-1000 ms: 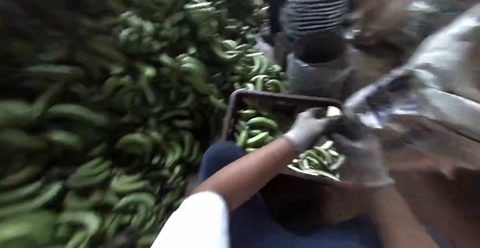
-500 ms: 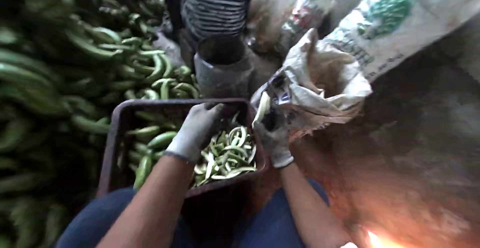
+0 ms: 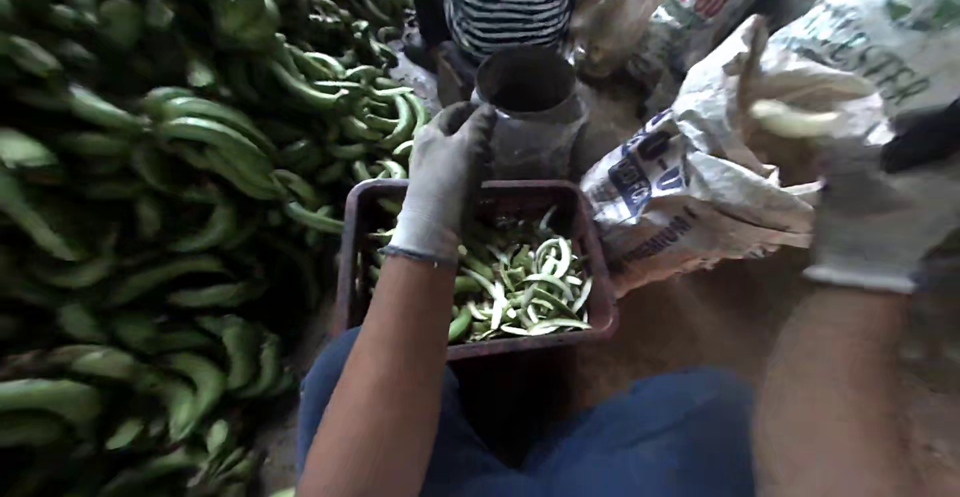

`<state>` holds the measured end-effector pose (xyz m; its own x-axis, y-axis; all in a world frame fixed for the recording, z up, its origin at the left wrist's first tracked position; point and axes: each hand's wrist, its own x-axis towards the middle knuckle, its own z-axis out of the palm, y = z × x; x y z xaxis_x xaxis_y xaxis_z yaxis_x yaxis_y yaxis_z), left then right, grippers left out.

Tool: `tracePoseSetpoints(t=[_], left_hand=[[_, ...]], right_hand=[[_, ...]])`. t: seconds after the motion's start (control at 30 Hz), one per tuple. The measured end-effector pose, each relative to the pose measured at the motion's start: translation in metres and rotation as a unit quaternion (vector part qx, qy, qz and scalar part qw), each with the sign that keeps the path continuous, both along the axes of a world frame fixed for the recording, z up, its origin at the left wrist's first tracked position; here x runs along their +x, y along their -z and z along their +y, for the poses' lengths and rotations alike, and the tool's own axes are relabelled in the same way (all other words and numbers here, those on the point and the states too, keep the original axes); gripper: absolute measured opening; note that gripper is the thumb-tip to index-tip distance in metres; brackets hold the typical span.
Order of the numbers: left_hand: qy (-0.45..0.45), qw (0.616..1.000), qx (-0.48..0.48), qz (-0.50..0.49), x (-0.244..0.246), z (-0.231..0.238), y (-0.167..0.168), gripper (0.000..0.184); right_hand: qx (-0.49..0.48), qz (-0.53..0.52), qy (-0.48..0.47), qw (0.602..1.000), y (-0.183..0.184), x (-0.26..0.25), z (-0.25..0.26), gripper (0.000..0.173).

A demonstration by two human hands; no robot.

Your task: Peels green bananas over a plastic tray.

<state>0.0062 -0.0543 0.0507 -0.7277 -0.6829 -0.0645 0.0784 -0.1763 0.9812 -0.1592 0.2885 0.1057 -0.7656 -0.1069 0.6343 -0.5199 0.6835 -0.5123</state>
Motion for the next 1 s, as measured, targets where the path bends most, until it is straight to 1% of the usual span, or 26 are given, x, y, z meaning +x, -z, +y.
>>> tracePoseSetpoints(t=[0.03, 0.1, 0.13, 0.17, 0.2, 0.23, 0.27, 0.3, 0.37, 0.4, 0.43, 0.47, 0.5, 0.57, 0.6, 0.67, 0.73, 0.83, 0.9, 0.93, 0.97, 1.0], left_hand=[[-0.010, 1.000, 0.010, 0.009, 0.001, -0.003, -0.003, 0.034], [-0.025, 0.999, 0.028, 0.017, 0.003, -0.008, -0.005, 0.029], [-0.031, 0.999, 0.037, 0.023, 0.004, -0.011, -0.005, 0.028], [-0.035, 0.998, 0.045, 0.031, 0.005, -0.014, -0.004, 0.027], [-0.036, 0.997, 0.052, 0.040, 0.006, -0.017, -0.004, 0.026], [-0.039, 0.996, 0.059, 0.048, 0.007, -0.019, -0.005, 0.026], [-0.045, 0.995, 0.063, 0.054, 0.008, -0.020, -0.006, 0.026], [-0.053, 0.995, 0.066, 0.056, 0.010, -0.022, -0.009, 0.026], [-0.062, 0.994, 0.068, 0.060, 0.014, -0.024, -0.012, 0.027], [-0.062, 0.994, 0.066, 0.061, 0.015, -0.025, -0.012, 0.027], [-0.060, 0.994, 0.063, 0.060, 0.015, -0.025, -0.011, 0.027], [-0.052, 0.996, 0.055, 0.056, 0.015, -0.025, -0.010, 0.027], [-0.039, 0.997, 0.040, 0.049, 0.015, -0.025, -0.009, 0.028], [-0.004, 1.000, -0.028, 0.009, 0.016, -0.027, -0.005, 0.034], [0.016, 0.997, -0.074, -0.017, 0.018, -0.027, -0.004, 0.037], [0.046, 0.980, -0.178, -0.079, 0.023, -0.026, -0.006, 0.040], [0.061, 0.959, -0.246, -0.125, 0.027, -0.024, -0.007, 0.043], [0.069, 0.945, -0.283, -0.150, 0.030, -0.023, -0.005, 0.050], [0.081, 0.941, -0.292, -0.152, 0.034, -0.020, -0.001, 0.058], [0.088, 0.938, -0.302, -0.148, 0.036, -0.015, 0.002, 0.059], [0.111, 0.932, -0.311, -0.147, 0.037, -0.009, 0.004, 0.060], [0.142, 0.928, -0.314, -0.140, 0.036, -0.003, 0.008, 0.058]], right_hand=[[-0.019, -0.027, -0.045, 0.998, 0.017, 0.020, -0.021, 0.063], [-0.033, -0.158, -0.129, 0.978, 0.065, 0.057, -0.068, 0.045], [-0.023, -0.250, -0.161, 0.954, 0.097, 0.069, -0.092, 0.041], [-0.005, -0.338, -0.197, 0.920, 0.134, 0.075, -0.116, 0.041], [0.019, -0.409, -0.232, 0.882, 0.169, 0.082, -0.141, 0.040], [0.045, -0.458, -0.262, 0.848, 0.200, 0.093, -0.164, 0.039], [0.081, -0.484, -0.285, 0.823, 0.225, 0.105, -0.184, 0.038], [0.122, -0.499, -0.303, 0.803, 0.242, 0.118, -0.202, 0.041], [0.188, -0.515, -0.327, 0.770, 0.261, 0.140, -0.231, 0.057], [0.206, -0.521, -0.327, 0.761, 0.268, 0.147, -0.242, 0.062], [0.202, -0.525, -0.319, 0.763, 0.276, 0.152, -0.251, 0.063], [0.188, -0.527, -0.303, 0.771, 0.282, 0.157, -0.257, 0.059], [0.168, -0.529, -0.289, 0.780, 0.285, 0.159, -0.261, 0.056], [0.135, -0.527, -0.283, 0.790, 0.277, 0.162, -0.261, 0.050], [0.135, -0.520, -0.288, 0.793, 0.265, 0.162, -0.257, 0.050], [0.159, -0.482, -0.292, 0.811, 0.240, 0.157, -0.243, 0.052], [0.168, -0.439, -0.292, 0.833, 0.211, 0.141, -0.221, 0.050], [0.153, -0.397, -0.293, 0.856, 0.161, 0.104, -0.177, 0.045], [0.096, -0.374, -0.311, 0.868, 0.131, 0.082, -0.140, 0.041], [0.044, -0.379, -0.336, 0.861, 0.117, 0.073, -0.122, 0.041], [-0.021, -0.390, -0.372, 0.842, 0.104, 0.067, -0.106, 0.040], [-0.082, -0.403, -0.410, 0.814, 0.094, 0.062, -0.091, 0.040]])
